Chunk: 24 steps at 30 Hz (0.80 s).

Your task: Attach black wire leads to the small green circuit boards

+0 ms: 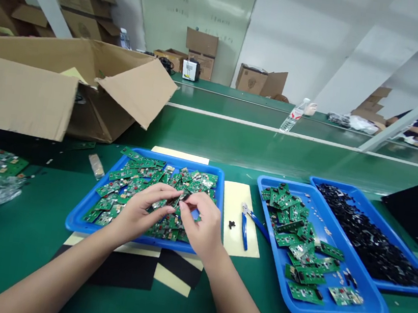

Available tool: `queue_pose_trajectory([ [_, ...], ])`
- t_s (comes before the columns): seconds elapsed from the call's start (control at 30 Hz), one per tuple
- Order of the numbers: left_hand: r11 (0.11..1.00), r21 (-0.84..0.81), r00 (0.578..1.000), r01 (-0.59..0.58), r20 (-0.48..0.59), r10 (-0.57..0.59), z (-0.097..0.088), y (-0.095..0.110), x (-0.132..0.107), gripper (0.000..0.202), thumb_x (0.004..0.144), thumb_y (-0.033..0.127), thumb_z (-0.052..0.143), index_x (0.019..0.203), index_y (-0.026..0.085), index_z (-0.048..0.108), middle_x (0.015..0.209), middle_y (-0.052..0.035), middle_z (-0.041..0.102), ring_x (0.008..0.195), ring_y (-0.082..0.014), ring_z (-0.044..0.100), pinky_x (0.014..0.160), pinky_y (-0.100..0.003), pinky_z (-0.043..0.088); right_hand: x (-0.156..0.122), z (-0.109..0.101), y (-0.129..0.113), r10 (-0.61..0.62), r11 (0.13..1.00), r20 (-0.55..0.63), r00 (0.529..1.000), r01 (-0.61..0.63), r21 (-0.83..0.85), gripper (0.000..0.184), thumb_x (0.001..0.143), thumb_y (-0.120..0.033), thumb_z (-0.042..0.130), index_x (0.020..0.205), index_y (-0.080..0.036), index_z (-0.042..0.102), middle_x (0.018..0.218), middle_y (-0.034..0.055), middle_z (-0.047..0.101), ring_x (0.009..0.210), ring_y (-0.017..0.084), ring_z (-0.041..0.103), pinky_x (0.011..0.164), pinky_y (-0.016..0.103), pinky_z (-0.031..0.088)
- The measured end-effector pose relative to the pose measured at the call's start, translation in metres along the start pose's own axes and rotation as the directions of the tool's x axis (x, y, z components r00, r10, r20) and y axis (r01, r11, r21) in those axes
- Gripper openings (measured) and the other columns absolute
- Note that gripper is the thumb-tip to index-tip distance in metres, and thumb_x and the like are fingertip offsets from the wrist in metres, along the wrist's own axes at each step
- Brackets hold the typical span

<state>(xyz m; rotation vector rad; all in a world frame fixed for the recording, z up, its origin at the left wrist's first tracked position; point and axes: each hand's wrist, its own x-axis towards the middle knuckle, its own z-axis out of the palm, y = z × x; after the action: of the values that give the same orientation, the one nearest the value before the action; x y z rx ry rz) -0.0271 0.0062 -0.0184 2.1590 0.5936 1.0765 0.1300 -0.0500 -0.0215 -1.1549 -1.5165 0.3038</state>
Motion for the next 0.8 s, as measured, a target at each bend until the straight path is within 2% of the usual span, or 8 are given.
queue_pose_trajectory([
  [0.07,1.000,0.014,1.000,0.002,-0.012,-0.002,-0.0002,-0.0003,0.0002,0.027,0.085,0.020,0.057,0.112,0.021,0.063,0.098,-0.0073,0.064,0.091,-0.0175,0.061,0.080,-0.032,0.053,0.0007,-0.0022,0.0003,-0.054,0.999,0.026,0.998,0.054,-0.002,0.011,0.085,-0.016,0.051,0.076,-0.020,0.057,0.071,0.0018,0.059,0.068,0.015,0.057,0.062,0.029,0.047],
  [0.13,0.999,0.038,0.999,-0.012,-0.030,0.013,-0.0007,-0.0004,0.0003,0.027,0.086,0.020,0.057,0.112,0.021,0.062,0.099,-0.0075,0.064,0.092,-0.0179,0.061,0.081,-0.033,0.053,0.0007,-0.0045,0.0012,-0.022,0.998,0.084,0.996,0.018,0.054,0.010,0.084,-0.015,0.051,0.085,-0.020,0.060,0.078,0.0037,0.063,0.074,0.016,0.061,0.067,0.031,0.050],
  [0.27,0.988,0.145,0.992,-0.044,-0.113,0.061,-0.0028,-0.0005,-0.0001,0.028,0.086,0.019,0.056,0.114,0.022,0.060,0.102,-0.0079,0.064,0.097,-0.0196,0.060,0.084,-0.036,0.052,0.0000,-0.0062,0.0035,0.217,0.925,0.203,0.955,-0.268,0.270,0.030,0.081,-0.019,0.054,0.111,-0.021,0.054,0.089,0.0044,0.065,0.074,0.015,0.065,0.066,0.030,0.054],
  [0.37,0.965,0.242,0.978,-0.099,-0.156,0.139,-0.0046,-0.0012,-0.0004,0.030,0.085,0.015,0.057,0.114,0.022,0.058,0.104,-0.0079,0.062,0.098,-0.0196,0.060,0.085,-0.036,0.052,0.0002,-0.0036,0.0061,0.381,0.768,0.296,0.876,-0.479,0.426,0.021,0.084,-0.035,0.055,0.095,-0.018,0.060,0.079,0.0034,0.066,0.064,0.013,0.065,0.060,0.028,0.054],
  [0.47,0.921,0.330,0.958,-0.207,-0.122,0.259,-0.0056,-0.0027,-0.0006,0.033,0.084,0.009,0.056,0.115,0.020,0.056,0.107,-0.0091,0.061,0.101,-0.0192,0.060,0.085,-0.034,0.052,0.0006,-0.0005,0.0089,0.462,0.572,0.423,0.779,-0.627,0.529,0.039,0.085,-0.052,0.049,0.076,-0.017,0.062,0.066,0.0028,0.065,0.054,0.012,0.062,0.054,0.027,0.052],
  [0.53,0.890,0.379,0.945,-0.256,-0.095,0.312,-0.0057,-0.0039,-0.0007,0.034,0.084,0.007,0.056,0.115,0.020,0.056,0.109,-0.0099,0.060,0.103,-0.0196,0.059,0.086,-0.034,0.052,0.0008,0.0002,0.0098,0.484,0.480,0.485,0.728,-0.685,0.548,0.038,0.081,-0.053,0.056,0.073,-0.016,0.062,0.064,0.0018,0.065,0.052,0.012,0.061,0.052,0.025,0.051],
  [0.63,0.860,0.418,0.933,-0.292,-0.071,0.352,-0.0054,-0.0051,-0.0009,0.034,0.084,0.006,0.055,0.115,0.020,0.055,0.109,-0.0099,0.059,0.104,-0.0198,0.059,0.087,-0.035,0.052,0.0014,-0.0010,0.0089,0.489,0.435,0.540,0.685,-0.728,0.530,0.028,0.074,-0.043,0.070,0.072,-0.016,0.063,0.062,-0.0003,0.065,0.051,0.010,0.060,0.053,0.024,0.051],
  [0.8,0.861,0.429,0.937,-0.273,-0.082,0.339,-0.0062,-0.0050,-0.0011,0.032,0.085,0.010,0.057,0.115,0.022,0.057,0.105,-0.0089,0.062,0.098,-0.0192,0.061,0.082,-0.034,0.054,0.0037,-0.0039,0.0052,0.479,0.425,0.569,0.668,-0.744,0.516,0.024,0.072,-0.037,0.071,0.069,-0.017,0.061,0.058,-0.0024,0.063,0.049,0.009,0.058,0.053,0.023,0.050],
])
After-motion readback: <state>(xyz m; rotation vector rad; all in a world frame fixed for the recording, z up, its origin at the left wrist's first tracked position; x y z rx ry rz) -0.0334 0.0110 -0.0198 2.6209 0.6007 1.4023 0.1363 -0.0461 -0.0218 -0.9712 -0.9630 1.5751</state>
